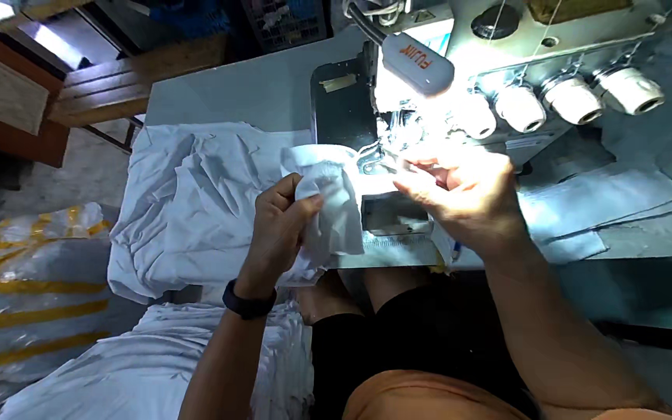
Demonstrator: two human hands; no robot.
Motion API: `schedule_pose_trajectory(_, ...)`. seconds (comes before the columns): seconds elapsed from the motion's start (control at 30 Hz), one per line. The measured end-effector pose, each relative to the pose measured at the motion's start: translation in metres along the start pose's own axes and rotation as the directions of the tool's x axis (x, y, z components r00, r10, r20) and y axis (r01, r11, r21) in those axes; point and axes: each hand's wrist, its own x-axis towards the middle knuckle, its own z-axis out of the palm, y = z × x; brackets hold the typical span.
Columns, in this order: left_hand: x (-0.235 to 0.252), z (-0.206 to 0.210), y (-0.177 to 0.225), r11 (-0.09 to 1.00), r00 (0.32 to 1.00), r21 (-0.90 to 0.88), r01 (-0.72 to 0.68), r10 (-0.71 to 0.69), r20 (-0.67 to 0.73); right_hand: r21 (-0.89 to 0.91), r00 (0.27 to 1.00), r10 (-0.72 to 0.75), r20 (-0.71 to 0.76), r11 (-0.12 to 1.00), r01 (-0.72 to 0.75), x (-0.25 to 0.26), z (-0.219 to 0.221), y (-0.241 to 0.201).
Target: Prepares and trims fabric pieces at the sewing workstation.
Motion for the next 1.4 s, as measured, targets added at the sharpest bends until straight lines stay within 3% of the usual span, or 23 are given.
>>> schedule_pose_trajectory(0.1, 0.002, -0.006, 0.004, 0.998, 0.996, -0.066, 0.02, -0.014, 0.084, 0.137, 0.999, -0.029, 0.038, 0.99, 0.023, 0.003, 0.0, -0.004)
schedule_pose_trajectory(0.2, 0.002, -0.007, 0.004, 0.998, 0.984, -0.051, 0.034, -0.025, 0.178, 0.124, 0.99, -0.13, 0.045, 0.985, 0.124, 0.001, 0.005, -0.005)
schedule_pose_trajectory(0.33, -0.002, -0.004, 0.009, 0.991, 0.978, -0.06, 0.117, -0.105, 0.179, -0.041, 0.958, -0.279, 0.071, 0.958, 0.282, -0.005, 0.006, -0.005)
schedule_pose_trajectory(0.47, -0.006, 0.003, 0.006, 0.99, 0.975, -0.075, 0.116, -0.099, 0.196, -0.173, 0.915, -0.39, 0.102, 0.899, 0.403, -0.016, 0.011, 0.001)
schedule_pose_trajectory(0.63, -0.008, 0.006, -0.004, 0.989, 0.952, -0.091, 0.113, -0.082, 0.295, -0.276, 0.935, -0.354, 0.02, 0.897, 0.346, -0.03, 0.014, 0.004)
schedule_pose_trajectory(0.9, -0.014, 0.003, -0.012, 0.996, 0.948, -0.057, 0.073, -0.052, 0.315, -0.206, 0.955, -0.297, 0.01, 0.934, 0.293, -0.033, 0.018, 0.002)
schedule_pose_trajectory(1.0, -0.015, 0.003, -0.013, 0.993, 0.944, -0.071, 0.09, -0.062, 0.323, -0.052, 0.966, -0.255, 0.026, 0.965, 0.257, -0.031, 0.019, 0.0)
schedule_pose_trajectory(1.07, -0.014, 0.002, -0.013, 0.992, 0.939, -0.083, 0.091, -0.058, 0.339, 0.186, 0.981, -0.173, 0.089, 0.97, 0.155, -0.03, 0.006, -0.002)
schedule_pose_trajectory(1.13, -0.014, -0.001, -0.012, 0.992, 0.938, -0.088, 0.092, -0.057, 0.341, 0.492, 0.955, -0.176, 0.237, 0.87, 0.039, -0.028, -0.015, -0.002)
schedule_pose_trajectory(1.2, -0.014, -0.003, -0.011, 0.991, 0.938, -0.095, 0.096, -0.058, 0.341, 0.615, 0.898, -0.281, 0.338, 0.789, 0.016, -0.023, -0.028, -0.001)
schedule_pose_trajectory(1.3, -0.014, -0.005, -0.008, 0.993, 0.929, -0.078, 0.089, -0.054, 0.367, 0.347, 0.939, -0.258, 0.228, 0.922, 0.169, -0.018, -0.016, -0.005)
schedule_pose_trajectory(1.4, -0.017, -0.007, 0.004, 0.999, 0.927, 0.005, 0.045, -0.043, 0.372, 0.142, 0.91, -0.32, 0.262, 0.946, 0.292, -0.011, 0.004, 0.002)
